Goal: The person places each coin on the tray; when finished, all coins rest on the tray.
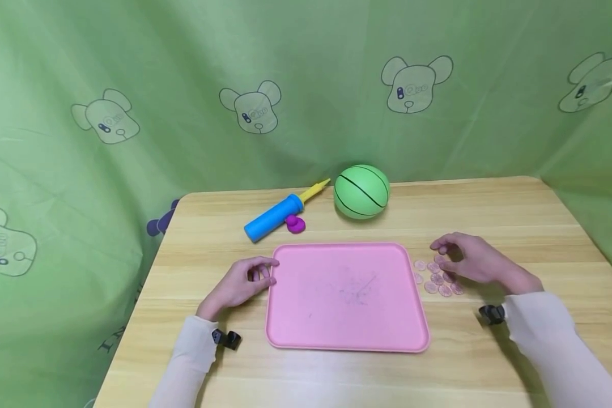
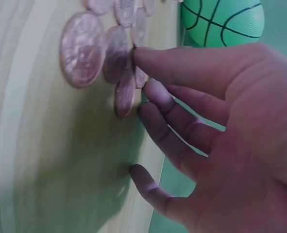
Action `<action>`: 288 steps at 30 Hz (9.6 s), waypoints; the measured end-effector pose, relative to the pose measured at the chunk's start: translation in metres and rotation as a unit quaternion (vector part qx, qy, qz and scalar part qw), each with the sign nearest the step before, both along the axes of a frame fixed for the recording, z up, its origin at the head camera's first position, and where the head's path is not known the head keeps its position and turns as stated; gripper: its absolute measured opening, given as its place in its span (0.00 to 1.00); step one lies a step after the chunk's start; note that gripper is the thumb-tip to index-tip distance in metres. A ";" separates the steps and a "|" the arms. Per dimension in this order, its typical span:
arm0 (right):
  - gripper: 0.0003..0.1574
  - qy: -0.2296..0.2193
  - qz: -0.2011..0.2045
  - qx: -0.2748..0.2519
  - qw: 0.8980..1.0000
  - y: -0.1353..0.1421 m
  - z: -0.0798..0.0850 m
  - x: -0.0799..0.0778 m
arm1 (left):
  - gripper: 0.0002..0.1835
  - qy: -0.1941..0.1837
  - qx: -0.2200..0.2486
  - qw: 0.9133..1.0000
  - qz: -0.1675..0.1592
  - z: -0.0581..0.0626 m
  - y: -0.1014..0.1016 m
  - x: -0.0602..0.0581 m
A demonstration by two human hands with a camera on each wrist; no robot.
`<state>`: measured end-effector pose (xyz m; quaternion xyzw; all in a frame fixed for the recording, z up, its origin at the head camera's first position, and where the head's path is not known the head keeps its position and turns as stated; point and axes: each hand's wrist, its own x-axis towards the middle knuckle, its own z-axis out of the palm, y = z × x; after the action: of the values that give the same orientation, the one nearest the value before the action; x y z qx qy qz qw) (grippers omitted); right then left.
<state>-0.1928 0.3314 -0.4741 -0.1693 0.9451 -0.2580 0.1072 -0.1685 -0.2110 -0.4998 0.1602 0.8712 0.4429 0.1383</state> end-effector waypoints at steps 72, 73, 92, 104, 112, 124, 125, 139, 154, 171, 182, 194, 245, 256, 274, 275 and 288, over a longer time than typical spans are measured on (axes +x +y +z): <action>0.06 -0.041 0.011 -0.157 0.987 -0.201 0.001 -0.009 | 0.26 0.013 -0.021 0.999 0.044 0.002 0.012 0.000; 0.06 -0.042 0.010 -0.159 0.986 -0.206 0.001 -0.009 | 0.27 0.013 -0.022 0.999 0.043 0.002 0.012 0.000; 0.06 -0.045 -0.004 -0.156 0.987 -0.263 0.001 -0.015 | 0.28 0.009 -0.024 0.999 0.023 0.004 0.011 -0.005; 0.05 0.000 0.006 -0.127 0.992 -0.300 -0.003 -0.017 | 0.28 0.016 -0.016 0.999 0.024 0.002 0.012 -0.005; 0.07 0.037 0.001 -0.100 0.994 -0.303 -0.001 -0.009 | 0.27 0.014 -0.016 0.999 0.028 0.002 0.014 -0.005; 0.11 0.020 -0.026 -0.110 0.993 -0.266 0.015 0.003 | 0.28 0.007 -0.009 1.000 0.025 0.001 0.013 -0.004; 0.12 0.013 -0.032 -0.113 0.993 -0.260 0.017 0.004 | 0.28 0.006 -0.008 1.000 0.024 0.001 0.013 -0.004; 0.16 0.033 -0.100 -0.104 0.989 -0.151 0.049 0.018 | 0.29 0.007 0.000 1.000 0.019 0.000 0.010 -0.004; 0.14 0.065 -0.083 -0.084 0.991 -0.076 0.043 0.030 | 0.27 0.009 0.007 1.000 0.013 -0.001 0.010 -0.006; 0.17 0.110 -0.015 -0.039 0.993 -0.003 0.014 0.029 | 0.27 0.012 -0.004 1.000 0.010 0.000 0.011 -0.007; 0.24 0.085 -0.019 -0.010 0.996 0.006 0.000 0.029 | 0.27 0.008 -0.001 1.000 0.012 -0.001 0.011 -0.005; 0.27 0.091 -0.011 0.018 0.996 0.009 -0.007 0.024 | 0.27 0.007 0.003 1.000 0.011 -0.001 0.010 -0.004; 0.15 -0.025 -0.011 -0.157 0.987 -0.104 0.016 0.019 | 0.32 -0.009 0.003 1.000 0.014 -0.002 0.010 -0.003; 0.11 -0.029 0.055 -0.153 0.986 -0.165 0.004 0.002 | 0.31 -0.007 0.001 1.000 0.012 0.000 0.010 -0.004; 0.09 -0.059 0.091 -0.164 0.980 -0.237 -0.005 -0.017 | 0.31 -0.006 0.009 1.000 0.009 0.001 0.009 -0.006; 0.08 -0.061 0.089 -0.162 0.981 -0.239 -0.005 -0.017 | 0.31 -0.006 0.008 1.000 0.010 0.000 0.009 -0.006; 0.15 -0.049 0.071 -0.113 0.990 -0.260 -0.005 -0.023 | 0.32 -0.009 0.016 1.000 0.010 -0.001 0.009 -0.006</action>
<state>-0.2163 0.0712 -0.4791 -0.2338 0.8893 -0.3625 0.1517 -0.1741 -0.2017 -0.5008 0.1495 0.8645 0.4595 0.1387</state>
